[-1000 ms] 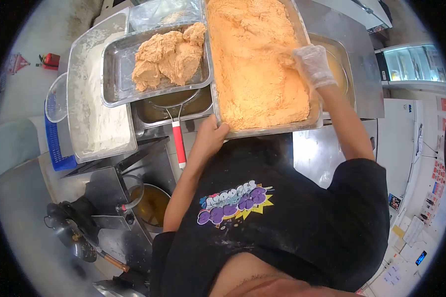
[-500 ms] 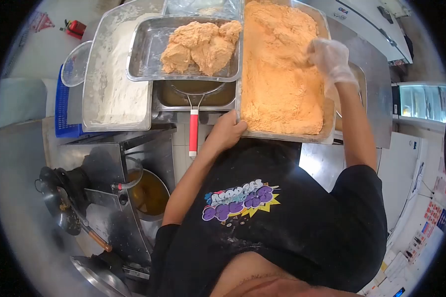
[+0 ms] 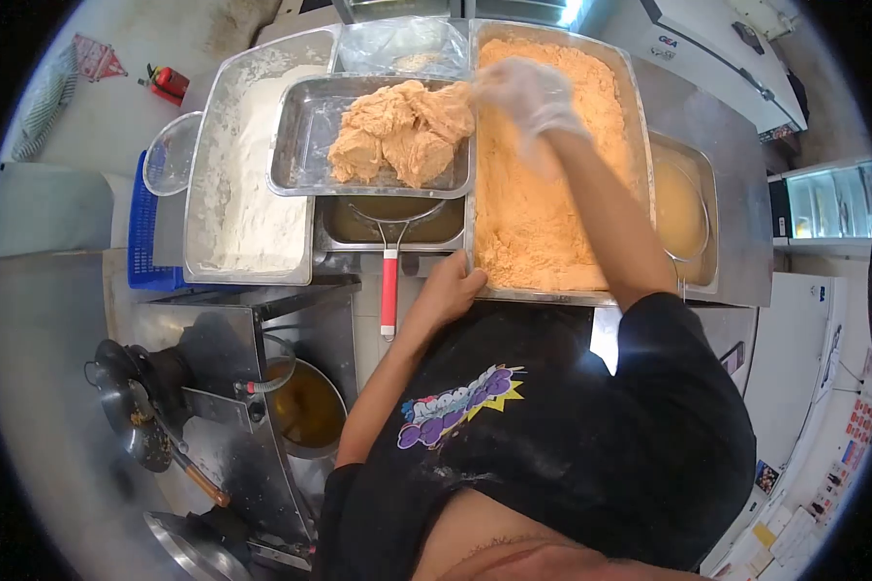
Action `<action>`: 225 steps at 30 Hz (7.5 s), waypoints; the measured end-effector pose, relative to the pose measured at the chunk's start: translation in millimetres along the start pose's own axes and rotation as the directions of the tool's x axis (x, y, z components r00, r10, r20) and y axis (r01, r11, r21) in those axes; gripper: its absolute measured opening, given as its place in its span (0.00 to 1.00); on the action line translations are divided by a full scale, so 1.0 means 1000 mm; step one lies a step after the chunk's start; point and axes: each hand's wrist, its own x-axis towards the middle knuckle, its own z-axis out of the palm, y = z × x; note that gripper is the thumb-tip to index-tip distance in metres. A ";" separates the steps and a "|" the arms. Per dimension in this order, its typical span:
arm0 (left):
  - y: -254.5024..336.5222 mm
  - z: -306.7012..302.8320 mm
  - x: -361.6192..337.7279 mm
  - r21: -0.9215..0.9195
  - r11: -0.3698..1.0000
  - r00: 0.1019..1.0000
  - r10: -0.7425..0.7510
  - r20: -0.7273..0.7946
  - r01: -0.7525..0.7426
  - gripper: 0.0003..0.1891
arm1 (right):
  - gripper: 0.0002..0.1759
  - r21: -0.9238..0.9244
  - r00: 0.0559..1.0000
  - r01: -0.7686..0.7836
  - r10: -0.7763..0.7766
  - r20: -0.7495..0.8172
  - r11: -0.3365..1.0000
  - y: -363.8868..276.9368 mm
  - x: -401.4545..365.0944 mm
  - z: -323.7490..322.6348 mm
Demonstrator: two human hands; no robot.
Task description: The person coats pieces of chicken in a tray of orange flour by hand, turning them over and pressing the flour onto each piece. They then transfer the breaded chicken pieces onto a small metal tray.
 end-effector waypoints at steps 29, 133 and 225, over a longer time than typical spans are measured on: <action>0.016 -0.004 -0.004 -0.112 0.994 0.999 0.019 0.025 -0.016 0.19 | 0.17 -0.398 0.987 -0.147 0.160 0.001 0.906 0.124 -0.068 0.072; 0.006 0.004 -0.002 -0.036 0.999 0.999 0.012 -0.049 -0.014 0.21 | 0.20 -0.507 0.774 0.252 0.143 0.617 0.824 0.140 -0.067 0.065; 0.049 0.004 -0.044 -0.280 0.915 0.954 -0.299 0.013 0.290 0.14 | 0.44 -0.230 0.812 -0.345 0.413 0.413 0.910 0.159 0.097 0.026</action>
